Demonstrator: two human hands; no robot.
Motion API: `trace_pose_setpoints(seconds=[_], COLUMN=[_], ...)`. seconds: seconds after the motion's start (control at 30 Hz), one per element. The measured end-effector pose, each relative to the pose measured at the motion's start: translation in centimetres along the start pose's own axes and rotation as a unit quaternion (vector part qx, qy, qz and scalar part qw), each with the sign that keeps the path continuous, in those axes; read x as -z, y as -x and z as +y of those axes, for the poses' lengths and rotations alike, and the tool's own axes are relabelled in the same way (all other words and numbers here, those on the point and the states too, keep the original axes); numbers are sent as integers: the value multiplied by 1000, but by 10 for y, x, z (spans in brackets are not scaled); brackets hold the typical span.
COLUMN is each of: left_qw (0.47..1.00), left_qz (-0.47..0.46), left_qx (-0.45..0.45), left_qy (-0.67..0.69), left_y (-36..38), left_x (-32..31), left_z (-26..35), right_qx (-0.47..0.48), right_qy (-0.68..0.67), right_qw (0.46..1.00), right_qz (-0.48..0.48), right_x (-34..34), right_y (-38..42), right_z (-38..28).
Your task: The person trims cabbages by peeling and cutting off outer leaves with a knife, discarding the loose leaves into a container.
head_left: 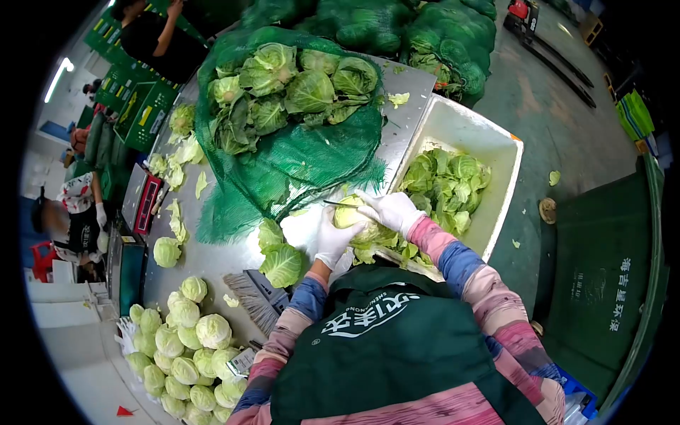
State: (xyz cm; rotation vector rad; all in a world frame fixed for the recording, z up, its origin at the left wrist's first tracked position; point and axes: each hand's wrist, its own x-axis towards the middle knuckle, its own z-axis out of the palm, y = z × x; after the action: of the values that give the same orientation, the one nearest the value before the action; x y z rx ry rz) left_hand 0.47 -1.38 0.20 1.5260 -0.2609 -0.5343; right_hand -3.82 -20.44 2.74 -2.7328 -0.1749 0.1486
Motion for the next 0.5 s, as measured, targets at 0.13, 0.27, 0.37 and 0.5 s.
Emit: trace_pose_setpoints(seconds=[0.13, 0.27, 0.37, 0.5], left_qw=[999, 1000, 996, 999], left_qz=[11, 20, -13, 48], left_qx=[-7, 1, -16, 15], left_qy=[-41, -17, -85, 9], left_y=[3, 7, 26, 38], left_x=[6, 6, 11, 26], left_z=[-2, 3, 7, -6], right_qx=[-3, -46, -163, -250], right_qy=[-47, -96, -88, -120], right_qw=[998, 993, 982, 961], right_qz=[-49, -52, -28, 21], right_x=[5, 2, -13, -33], right_y=[-8, -28, -23, -5], right_z=[0, 14, 47, 55])
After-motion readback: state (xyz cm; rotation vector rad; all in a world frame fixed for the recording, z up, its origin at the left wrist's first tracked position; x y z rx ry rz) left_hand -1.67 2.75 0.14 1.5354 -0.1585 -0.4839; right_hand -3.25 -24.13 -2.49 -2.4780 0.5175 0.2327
